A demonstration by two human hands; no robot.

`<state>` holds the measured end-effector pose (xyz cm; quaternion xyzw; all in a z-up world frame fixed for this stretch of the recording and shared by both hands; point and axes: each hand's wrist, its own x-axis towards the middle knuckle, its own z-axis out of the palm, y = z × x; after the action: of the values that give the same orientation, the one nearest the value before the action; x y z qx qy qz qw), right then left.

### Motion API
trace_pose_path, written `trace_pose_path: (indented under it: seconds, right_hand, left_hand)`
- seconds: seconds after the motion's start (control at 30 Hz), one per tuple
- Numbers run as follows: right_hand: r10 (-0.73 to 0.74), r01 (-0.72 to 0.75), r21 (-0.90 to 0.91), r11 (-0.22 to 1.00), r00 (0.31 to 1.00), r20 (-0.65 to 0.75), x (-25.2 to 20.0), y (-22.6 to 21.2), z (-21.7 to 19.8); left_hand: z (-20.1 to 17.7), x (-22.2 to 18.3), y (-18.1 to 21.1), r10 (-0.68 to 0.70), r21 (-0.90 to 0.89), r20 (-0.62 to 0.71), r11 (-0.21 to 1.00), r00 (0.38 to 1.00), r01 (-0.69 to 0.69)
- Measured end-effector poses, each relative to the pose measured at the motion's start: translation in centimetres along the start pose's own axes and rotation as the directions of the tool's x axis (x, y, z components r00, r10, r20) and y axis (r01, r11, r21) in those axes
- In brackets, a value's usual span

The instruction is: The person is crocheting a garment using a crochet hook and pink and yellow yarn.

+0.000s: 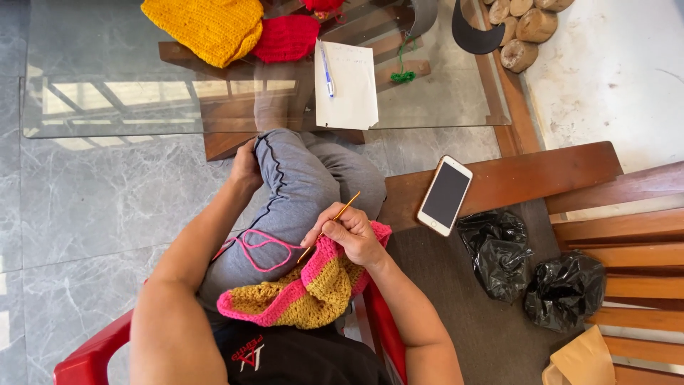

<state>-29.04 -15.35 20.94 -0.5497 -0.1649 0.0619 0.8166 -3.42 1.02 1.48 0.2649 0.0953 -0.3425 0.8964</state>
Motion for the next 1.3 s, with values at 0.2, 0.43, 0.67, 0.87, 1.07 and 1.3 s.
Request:
trace_pose_path:
  seconds: [0.2, 0.43, 0.67, 0.87, 1.07, 1.3]
  right_hand:
    - [0.004, -0.005, 0.008, 1.000, 1.000, 0.003, 0.1, -0.2, -0.1]
    - [0.009, -0.009, -0.006, 1.000, 1.000, 0.003, 0.1, -0.1, -0.3]
    - [-0.007, 0.007, -0.024, 1.000, 1.000, 0.002, 0.0, -0.1, 0.1]
    - [-0.009, 0.009, -0.006, 1.000, 1.000, 0.011, -0.1, 0.0, -0.2]
    - [-0.006, 0.005, 0.020, 1.000, 1.000, 0.023, 0.0, 0.0, -0.3]
    - [0.032, -0.003, 0.124, 0.992, 0.972, -0.234, -0.1, -1.3, 0.3]
  left_hand:
    - [-0.4, -2.1, -0.4, -0.055, -0.032, -0.053, 0.998, 0.997, 0.053]
    - [-2.9, -4.0, 0.5, -0.002, 0.093, -0.067, 0.996, 0.998, 0.008]
    - [0.6, -0.4, -0.7, -0.028, -0.028, 0.009, 0.999, 1.000, 0.028]
    - [1.1, 1.1, -0.4, -0.009, -0.008, 0.003, 1.000, 1.000, 0.009]
    - [0.9, -2.7, -0.4, -0.052, 0.083, -0.038, 0.995, 0.998, 0.055]
    - [6.2, -16.4, 4.0, 0.223, 0.698, -0.067, 0.707, 0.973, -0.114]
